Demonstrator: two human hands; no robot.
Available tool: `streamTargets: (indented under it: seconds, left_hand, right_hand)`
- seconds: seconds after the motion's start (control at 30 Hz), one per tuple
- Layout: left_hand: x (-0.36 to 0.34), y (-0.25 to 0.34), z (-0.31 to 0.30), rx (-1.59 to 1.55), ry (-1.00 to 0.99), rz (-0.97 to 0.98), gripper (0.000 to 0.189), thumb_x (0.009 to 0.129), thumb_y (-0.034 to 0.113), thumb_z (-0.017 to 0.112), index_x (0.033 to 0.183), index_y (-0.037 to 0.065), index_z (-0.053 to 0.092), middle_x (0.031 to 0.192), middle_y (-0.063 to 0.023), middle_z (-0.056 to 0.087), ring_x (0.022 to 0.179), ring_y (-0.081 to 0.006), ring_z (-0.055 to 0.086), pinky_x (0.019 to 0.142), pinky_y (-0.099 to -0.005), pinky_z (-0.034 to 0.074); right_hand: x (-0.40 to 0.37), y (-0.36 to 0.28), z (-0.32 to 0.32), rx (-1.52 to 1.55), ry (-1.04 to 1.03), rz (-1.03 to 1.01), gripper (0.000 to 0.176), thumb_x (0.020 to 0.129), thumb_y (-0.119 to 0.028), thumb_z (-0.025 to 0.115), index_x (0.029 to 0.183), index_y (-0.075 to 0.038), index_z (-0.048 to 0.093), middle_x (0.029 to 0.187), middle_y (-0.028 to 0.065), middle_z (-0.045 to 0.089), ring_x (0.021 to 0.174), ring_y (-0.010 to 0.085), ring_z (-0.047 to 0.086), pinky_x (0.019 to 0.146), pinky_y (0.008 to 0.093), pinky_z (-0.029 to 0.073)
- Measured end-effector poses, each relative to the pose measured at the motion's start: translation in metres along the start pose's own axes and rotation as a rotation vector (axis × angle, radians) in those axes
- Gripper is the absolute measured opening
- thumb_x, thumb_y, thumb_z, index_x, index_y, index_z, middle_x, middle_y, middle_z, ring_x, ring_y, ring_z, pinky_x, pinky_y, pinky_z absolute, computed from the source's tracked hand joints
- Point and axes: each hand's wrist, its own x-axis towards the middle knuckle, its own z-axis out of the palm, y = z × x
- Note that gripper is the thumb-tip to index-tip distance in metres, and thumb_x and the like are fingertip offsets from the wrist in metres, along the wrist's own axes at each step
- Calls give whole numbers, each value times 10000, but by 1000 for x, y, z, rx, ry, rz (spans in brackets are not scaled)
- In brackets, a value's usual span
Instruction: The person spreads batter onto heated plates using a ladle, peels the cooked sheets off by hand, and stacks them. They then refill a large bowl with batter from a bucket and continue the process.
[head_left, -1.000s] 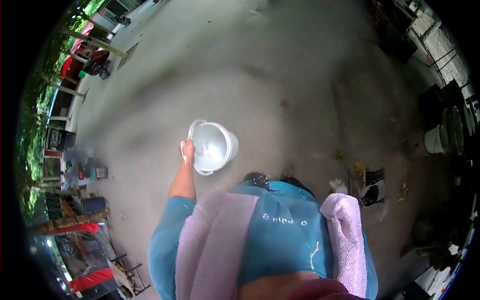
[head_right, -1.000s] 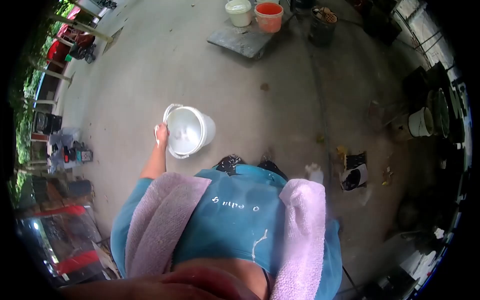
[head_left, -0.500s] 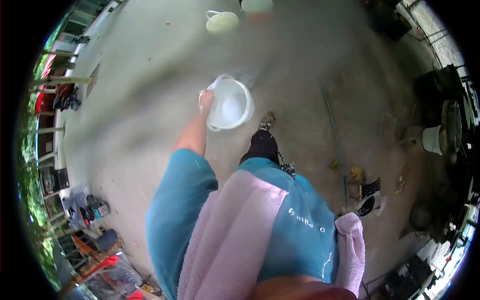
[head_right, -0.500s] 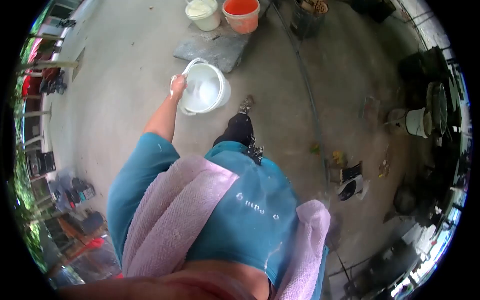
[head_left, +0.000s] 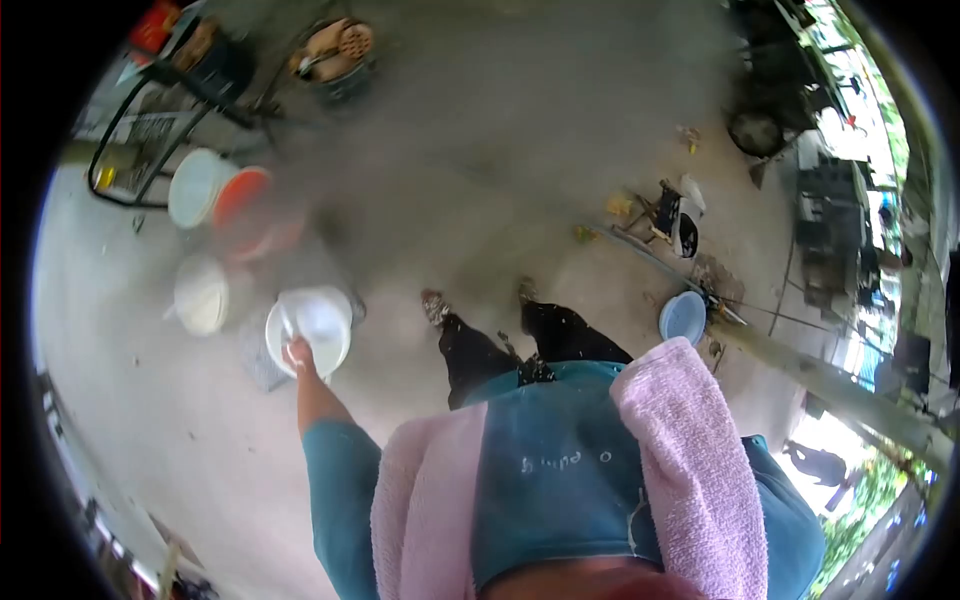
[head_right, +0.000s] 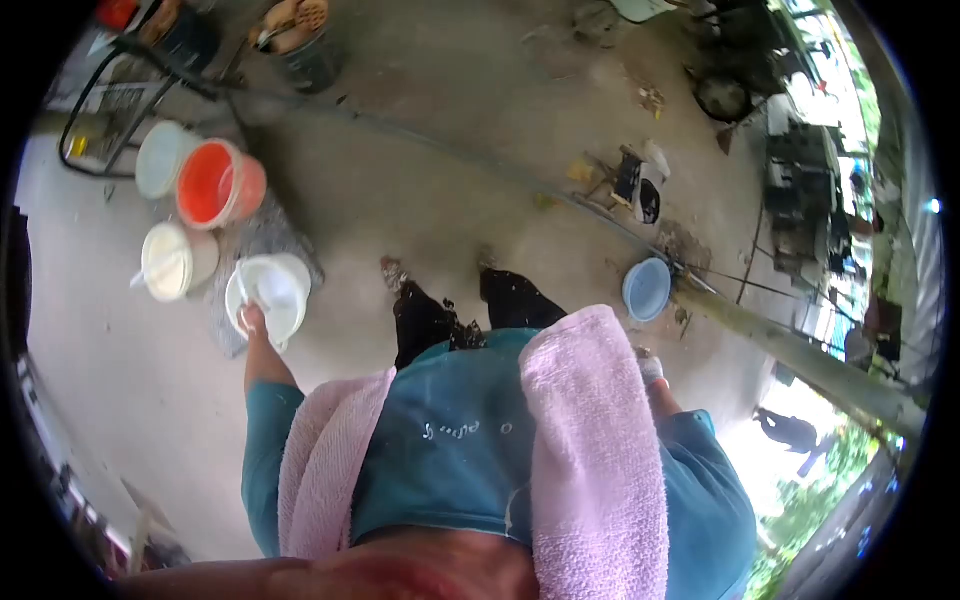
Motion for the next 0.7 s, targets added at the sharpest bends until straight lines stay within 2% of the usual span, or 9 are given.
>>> streamTargets:
  seconds: [0.03,0.07,0.1,0.13,0.23,0.3,0.37,0.53,0.7]
  left_hand:
    - [16,-6,13,111,30,124,303,858,248,496,771,-16,618,746,-188,624,683,-332,590,629,-417,469]
    - [26,-8,18,200,-50,152,304,853,245,496,756,-15,619,750,-184,629,677,-339,591,625,-433,467]
    - [31,-1,18,291,-126,179,305,849,242,496,740,-14,620,753,-179,635,671,-346,593,621,-450,464]
    - [28,7,19,282,-128,195,305,849,242,496,740,-14,620,753,-179,635,671,-346,593,621,-450,464]
    - [-4,103,-39,57,-123,-363,268,840,192,487,855,-22,647,796,-148,664,679,-325,621,665,-396,525]
    - [-18,153,-53,184,-138,-455,306,830,191,513,1013,-30,623,829,-166,670,733,-333,638,717,-372,534]
    - [-36,196,-51,222,-161,-464,302,826,185,516,1012,-29,620,829,-165,665,736,-330,635,716,-374,531]
    - [-102,329,-8,139,-442,-248,291,818,169,524,1011,-28,613,828,-165,655,742,-322,628,715,-379,524]
    - [-115,470,12,76,-597,-39,281,809,154,531,1010,-28,606,828,-164,645,748,-314,621,714,-384,517]
  right_hand:
    - [-11,21,1,25,8,41,221,866,-292,647,906,-76,623,732,53,599,548,134,535,470,306,441]
    - [-15,44,-1,60,44,2,224,868,-297,646,894,-76,624,717,50,598,525,129,534,449,303,442]
    - [-10,61,3,100,143,-208,219,865,-297,652,894,-81,627,718,47,600,511,139,521,435,318,424]
    - [-7,77,4,108,159,-204,219,865,-297,652,894,-81,627,718,47,600,511,139,521,435,318,424]
    - [9,80,25,99,63,-77,224,859,-306,656,898,-86,634,718,51,605,543,134,543,463,327,448]
    - [27,86,47,114,-24,4,227,855,-311,659,900,-90,639,718,54,609,565,131,558,481,333,464]
    - [47,77,58,138,-73,44,227,853,-293,654,953,-92,623,745,60,612,588,139,569,503,332,472]
    - [131,5,35,221,-118,48,287,848,-245,642,1086,-96,583,814,74,622,646,161,596,557,329,491]
    - [225,-175,-34,423,-109,-120,399,842,-198,631,1219,-101,544,882,88,631,705,183,623,611,326,510]
